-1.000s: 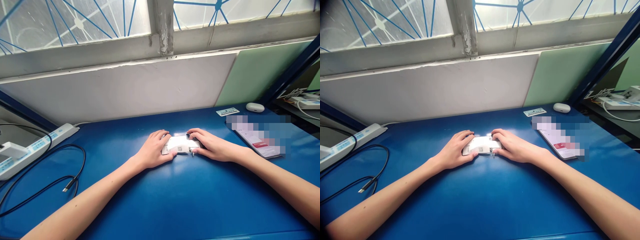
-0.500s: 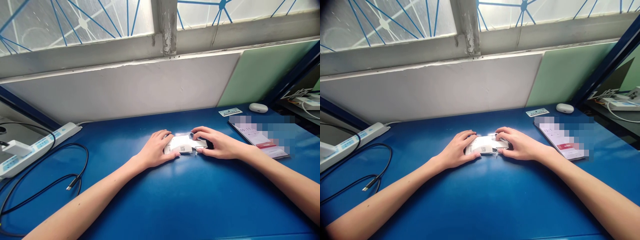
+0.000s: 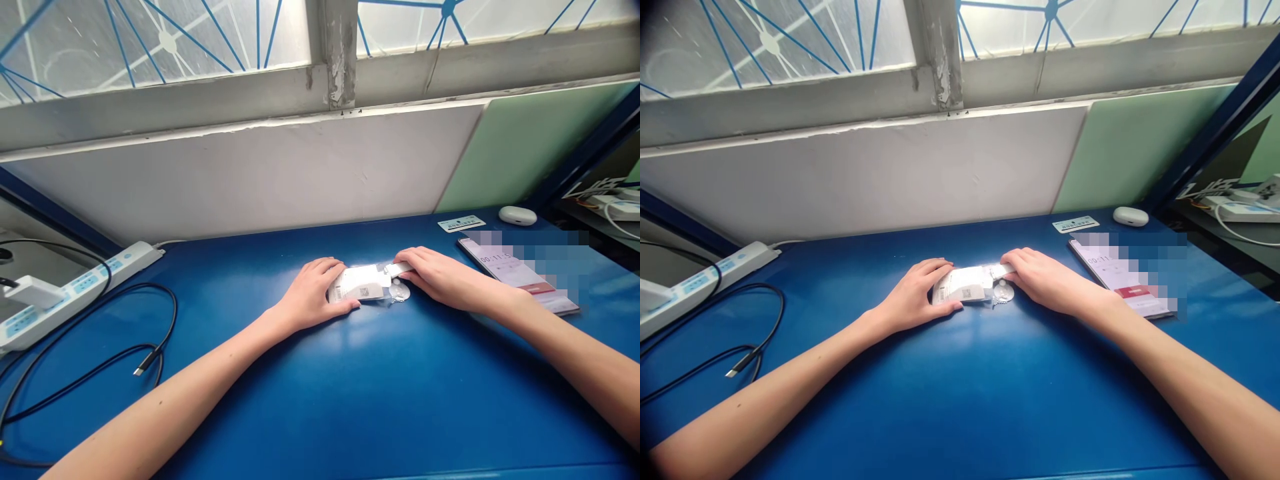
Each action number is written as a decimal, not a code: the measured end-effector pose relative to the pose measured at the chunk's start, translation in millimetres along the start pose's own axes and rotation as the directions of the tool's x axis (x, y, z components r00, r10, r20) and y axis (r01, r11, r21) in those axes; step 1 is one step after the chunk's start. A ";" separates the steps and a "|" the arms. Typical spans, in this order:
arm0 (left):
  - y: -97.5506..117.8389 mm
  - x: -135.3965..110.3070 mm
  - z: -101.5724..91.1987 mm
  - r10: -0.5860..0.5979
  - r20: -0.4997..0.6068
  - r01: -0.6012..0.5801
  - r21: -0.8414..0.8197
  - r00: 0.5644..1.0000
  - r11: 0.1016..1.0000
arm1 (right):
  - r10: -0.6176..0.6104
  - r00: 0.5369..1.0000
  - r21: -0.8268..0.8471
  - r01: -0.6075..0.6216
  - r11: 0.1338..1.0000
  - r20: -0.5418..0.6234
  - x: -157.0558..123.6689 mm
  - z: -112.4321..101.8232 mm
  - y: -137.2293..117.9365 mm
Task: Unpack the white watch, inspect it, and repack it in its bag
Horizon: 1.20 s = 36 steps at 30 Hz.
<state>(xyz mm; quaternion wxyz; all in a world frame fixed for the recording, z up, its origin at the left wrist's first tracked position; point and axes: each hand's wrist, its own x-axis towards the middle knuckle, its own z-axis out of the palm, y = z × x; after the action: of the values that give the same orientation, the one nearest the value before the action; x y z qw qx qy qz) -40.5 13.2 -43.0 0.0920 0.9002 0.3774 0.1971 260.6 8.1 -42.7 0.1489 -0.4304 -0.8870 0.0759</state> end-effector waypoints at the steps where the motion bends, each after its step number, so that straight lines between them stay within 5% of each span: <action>1: -0.2 -0.2 0.3 0.004 -0.001 -0.004 0.004 1.000 1.000 | 0.006 1.000 -0.010 -0.006 1.000 -0.003 -0.3 -0.8 3.4; 6: -1.6 -0.3 1.4 0.007 -0.002 -0.007 -0.014 1.000 1.000 | 0.002 0.983 -0.061 -0.013 0.998 -0.183 0.3 -6.9 17.9; 12: -1.3 -0.8 0.3 0.001 0.032 0.000 -0.025 0.999 1.000 | 0.064 0.911 -0.030 -0.083 0.996 -0.406 3.1 -8.8 15.0; 18: -4.2 -0.8 0.6 -0.028 0.038 0.031 -0.093 0.999 0.995 | -0.016 0.936 0.001 0.017 1.000 -0.352 3.6 -2.2 -0.8; 22: -0.7 0.1 -6.2 0.013 -0.107 -0.030 -0.156 0.994 0.987 | -0.076 0.941 -0.034 0.068 0.997 -0.330 2.9 1.0 -8.7; 26: 13.2 3.7 -14.8 0.125 -0.244 -0.144 -0.063 0.962 0.988 | -0.107 0.928 -0.059 0.092 0.994 -0.358 2.7 2.8 -18.5; 30: 23.8 7.3 -13.2 0.247 -0.237 -0.244 0.044 0.939 0.969 | -0.131 0.907 -0.076 0.110 0.991 -0.399 2.1 3.9 -28.9; 36: 27.4 6.2 -9.1 0.263 -0.318 -0.247 0.091 0.911 0.965 | -0.042 0.874 0.060 0.081 0.995 -0.484 8.5 -8.4 -44.5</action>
<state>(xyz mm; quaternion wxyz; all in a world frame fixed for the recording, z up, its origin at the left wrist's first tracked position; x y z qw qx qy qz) -22.8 -1.4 -24.4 -0.0203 0.8984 0.2715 0.3446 225.4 -12.7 -21.3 0.3842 -0.4010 -0.8316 -0.0038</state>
